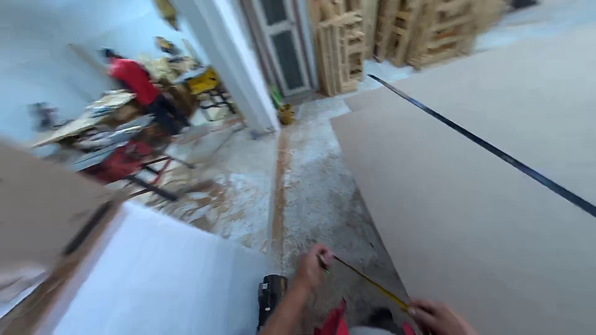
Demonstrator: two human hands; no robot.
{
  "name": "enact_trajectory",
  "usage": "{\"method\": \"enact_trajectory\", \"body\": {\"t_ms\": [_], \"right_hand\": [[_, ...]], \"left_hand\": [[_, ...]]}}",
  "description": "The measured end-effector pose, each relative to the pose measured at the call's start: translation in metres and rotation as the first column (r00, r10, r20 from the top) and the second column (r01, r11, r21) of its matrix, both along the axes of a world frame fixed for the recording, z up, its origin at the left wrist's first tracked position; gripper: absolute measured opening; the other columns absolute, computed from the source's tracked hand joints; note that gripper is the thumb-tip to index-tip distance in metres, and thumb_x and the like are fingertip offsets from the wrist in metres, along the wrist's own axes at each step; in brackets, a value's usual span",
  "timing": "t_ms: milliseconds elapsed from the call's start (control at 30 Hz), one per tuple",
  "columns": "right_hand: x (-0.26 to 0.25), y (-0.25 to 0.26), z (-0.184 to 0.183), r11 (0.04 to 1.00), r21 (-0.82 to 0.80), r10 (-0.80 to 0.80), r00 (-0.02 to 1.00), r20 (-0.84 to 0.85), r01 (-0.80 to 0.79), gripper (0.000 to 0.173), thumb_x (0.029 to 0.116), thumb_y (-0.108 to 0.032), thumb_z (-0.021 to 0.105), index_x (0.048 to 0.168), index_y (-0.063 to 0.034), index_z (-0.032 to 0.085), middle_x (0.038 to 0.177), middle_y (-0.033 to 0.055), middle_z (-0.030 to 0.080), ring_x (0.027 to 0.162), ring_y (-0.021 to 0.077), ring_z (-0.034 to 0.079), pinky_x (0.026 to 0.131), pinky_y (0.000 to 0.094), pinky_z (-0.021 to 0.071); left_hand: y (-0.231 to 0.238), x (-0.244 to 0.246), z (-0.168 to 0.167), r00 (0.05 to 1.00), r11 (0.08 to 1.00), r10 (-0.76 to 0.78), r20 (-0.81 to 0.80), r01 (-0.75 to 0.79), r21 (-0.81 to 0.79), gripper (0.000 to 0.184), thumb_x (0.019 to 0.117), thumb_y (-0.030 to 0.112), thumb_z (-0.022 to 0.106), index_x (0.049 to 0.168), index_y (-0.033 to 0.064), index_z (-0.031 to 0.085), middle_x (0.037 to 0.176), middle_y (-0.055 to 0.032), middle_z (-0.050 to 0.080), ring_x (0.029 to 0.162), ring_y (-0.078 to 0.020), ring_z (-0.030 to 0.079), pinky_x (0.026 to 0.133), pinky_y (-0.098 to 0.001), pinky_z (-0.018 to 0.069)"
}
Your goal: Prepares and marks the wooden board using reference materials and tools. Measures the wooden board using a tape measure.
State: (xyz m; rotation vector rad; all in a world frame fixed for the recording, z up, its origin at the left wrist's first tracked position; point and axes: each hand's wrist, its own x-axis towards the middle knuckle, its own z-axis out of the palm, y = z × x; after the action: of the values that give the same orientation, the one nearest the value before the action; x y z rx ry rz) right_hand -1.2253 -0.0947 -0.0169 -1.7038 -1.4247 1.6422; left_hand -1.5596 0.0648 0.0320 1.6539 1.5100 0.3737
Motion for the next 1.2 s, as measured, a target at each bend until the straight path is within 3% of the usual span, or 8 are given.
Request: {"method": "enact_trajectory", "body": {"t_ms": [100,300,400,600,700,967,1067,1200], "right_hand": [[0.044,-0.013,-0.020,0.992,-0.107,-0.051,0.992,0.119,0.063,0.035,0.1043,-0.046,0.054,0.119,-0.0217,0.075,0.089,0.0029,0.074,0.080,0.0191,0.071,0.080,0.0474,0.0587],[0.087,-0.107,-0.046,0.879,-0.279,-0.312,0.910,0.273,0.386,0.038,0.1050,-0.048,0.053,0.116,-0.0196,0.076,0.094,0.0043,0.075,0.088,0.0213,0.071,0.087,0.0513,0.0561],[0.077,-0.154,-0.049,0.766,-0.328,-0.439,0.823,0.361,0.552,0.032,0.1057,-0.042,0.055,0.108,-0.0183,0.077,0.094,0.0025,0.076,0.088,0.0204,0.071,0.087,0.0519,0.0560],[0.025,-0.174,-0.055,0.501,-0.332,-0.600,0.597,0.533,0.799,0.030,0.1054,-0.039,0.056,0.109,-0.0173,0.077,0.098,0.0051,0.076,0.093,0.0232,0.072,0.090,0.0549,0.0557],[-0.005,-0.169,-0.059,0.405,-0.363,-0.644,0.543,0.539,0.840,0.030,0.1064,-0.038,0.054,0.115,-0.0181,0.075,0.102,0.0042,0.076,0.096,0.0222,0.072,0.092,0.0541,0.0553],[-0.046,-0.135,-0.055,0.298,-0.304,-0.676,0.426,0.601,0.905,0.028,0.1082,-0.031,0.050,0.118,-0.0183,0.073,0.104,0.0027,0.076,0.100,0.0218,0.071,0.093,0.0534,0.0547],[-0.046,-0.127,-0.057,0.284,-0.313,-0.658,0.421,0.624,0.906,0.028,0.1080,-0.030,0.050,0.118,-0.0173,0.073,0.104,0.0039,0.076,0.100,0.0231,0.071,0.093,0.0535,0.0544],[-0.046,-0.123,-0.056,0.285,-0.303,-0.651,0.416,0.635,0.909,0.028,0.1086,-0.028,0.049,0.117,-0.0155,0.072,0.104,0.0057,0.075,0.099,0.0244,0.071,0.092,0.0536,0.0546]], "left_hand": [[0.057,-0.005,-0.004,0.992,0.997,-0.005,-0.127,0.015,0.081,0.028,0.1034,0.029,0.060,0.114,0.0053,0.071,0.094,-0.0067,0.076,0.085,-0.0200,0.075,0.085,-0.0456,0.0628],[0.152,0.042,-0.029,0.941,0.985,-0.134,-0.311,0.161,0.061,0.026,0.1065,0.029,0.058,0.113,0.0064,0.069,0.093,-0.0094,0.076,0.084,-0.0258,0.075,0.083,-0.0538,0.0604],[0.197,0.096,-0.053,0.908,0.948,-0.284,-0.307,0.313,0.050,0.030,0.1067,0.027,0.058,0.116,0.0007,0.067,0.094,-0.0176,0.074,0.082,-0.0328,0.073,0.081,-0.0590,0.0587],[0.276,0.181,-0.074,0.703,0.783,-0.561,-0.436,0.622,-0.006,0.040,0.1082,0.029,0.053,0.125,-0.0059,0.063,0.115,-0.0346,0.066,0.106,-0.0509,0.066,0.093,-0.0713,0.0474],[0.297,0.196,-0.077,0.617,0.712,-0.628,-0.475,0.701,-0.030,0.040,0.1082,0.028,0.051,0.124,-0.0073,0.063,0.119,-0.0333,0.066,0.111,-0.0469,0.065,0.098,-0.0657,0.0469],[0.354,0.195,-0.114,0.595,0.675,-0.703,-0.389,0.730,-0.104,0.040,0.1069,0.032,0.050,0.124,-0.0016,0.062,0.100,-0.0183,0.068,0.080,-0.0236,0.067,0.080,-0.0475,0.0553],[0.378,0.192,-0.134,0.563,0.640,-0.719,-0.408,0.765,-0.070,0.042,0.1047,0.037,0.051,0.120,0.0012,0.065,0.095,-0.0121,0.070,0.077,-0.0184,0.068,0.078,-0.0430,0.0572],[0.394,0.195,-0.145,0.529,0.596,-0.751,-0.396,0.800,-0.060,0.044,0.1062,0.036,0.049,0.122,-0.0028,0.063,0.096,-0.0160,0.070,0.078,-0.0206,0.067,0.078,-0.0434,0.0568]]}}
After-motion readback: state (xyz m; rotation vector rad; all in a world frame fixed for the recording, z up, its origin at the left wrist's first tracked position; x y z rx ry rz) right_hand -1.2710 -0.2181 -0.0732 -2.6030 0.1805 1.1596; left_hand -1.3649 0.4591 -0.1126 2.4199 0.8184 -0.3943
